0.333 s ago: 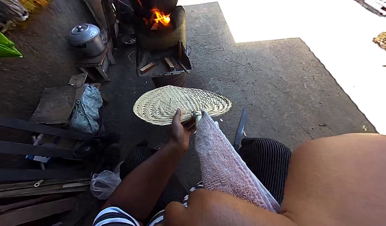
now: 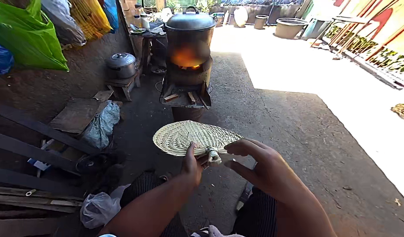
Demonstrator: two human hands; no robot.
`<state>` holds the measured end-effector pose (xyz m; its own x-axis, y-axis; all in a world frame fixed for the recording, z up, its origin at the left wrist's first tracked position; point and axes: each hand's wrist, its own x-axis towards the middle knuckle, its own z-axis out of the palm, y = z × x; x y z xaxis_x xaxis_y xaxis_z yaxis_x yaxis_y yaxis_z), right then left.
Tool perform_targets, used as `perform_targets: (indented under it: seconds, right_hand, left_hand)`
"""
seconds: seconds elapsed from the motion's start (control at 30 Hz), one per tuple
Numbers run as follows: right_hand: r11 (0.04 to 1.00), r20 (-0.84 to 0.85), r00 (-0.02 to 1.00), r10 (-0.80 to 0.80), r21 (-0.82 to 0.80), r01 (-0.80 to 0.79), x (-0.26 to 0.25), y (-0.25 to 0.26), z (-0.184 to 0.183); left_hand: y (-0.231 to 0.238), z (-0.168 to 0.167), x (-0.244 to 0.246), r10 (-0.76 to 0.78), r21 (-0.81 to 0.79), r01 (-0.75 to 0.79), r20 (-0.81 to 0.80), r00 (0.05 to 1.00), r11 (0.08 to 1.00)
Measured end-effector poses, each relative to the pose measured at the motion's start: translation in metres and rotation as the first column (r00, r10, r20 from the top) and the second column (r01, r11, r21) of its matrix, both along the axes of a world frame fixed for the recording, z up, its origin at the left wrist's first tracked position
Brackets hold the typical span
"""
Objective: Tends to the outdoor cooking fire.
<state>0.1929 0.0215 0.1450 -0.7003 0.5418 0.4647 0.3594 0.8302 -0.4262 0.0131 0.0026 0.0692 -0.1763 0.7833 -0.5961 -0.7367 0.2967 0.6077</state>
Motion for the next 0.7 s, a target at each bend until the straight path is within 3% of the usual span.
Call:
perform_targets:
  seconds: [0.07,0.17,0.23,0.4,0.7]
  right_hand:
    - [0.983,0.122,0.978,-0.169,-0.057,0.177,0.009,0.015,-0.012]
    - [0.938,0.487,0.865,-0.122,-0.229,0.261,0.002,0.032,-0.013]
    - [0.919,0.586,0.808,-0.068,-0.279,0.28,-0.005,0.045,-0.024]
    - [0.889,0.668,0.742,0.059,-0.373,0.266,-0.017,0.066,-0.054]
    - [0.902,0.67,0.722,0.172,-0.401,0.158,-0.037,0.06,-0.064]
  left_hand:
    - [-0.001,-0.004,0.001,-0.003,-0.025,0.003,-0.001,1.0,1.0]
    - [-0.002,-0.007,0.003,-0.013,-0.059,0.012,-0.007,1.0,0.998]
    - [-0.003,-0.008,0.006,-0.026,-0.079,0.025,-0.02,0.999,0.997]
    - [0.002,-0.018,0.011,-0.054,-0.115,0.047,-0.057,0.997,0.992]
    - [0.0,-0.019,0.019,-0.058,-0.133,0.05,-0.051,0.997,0.99]
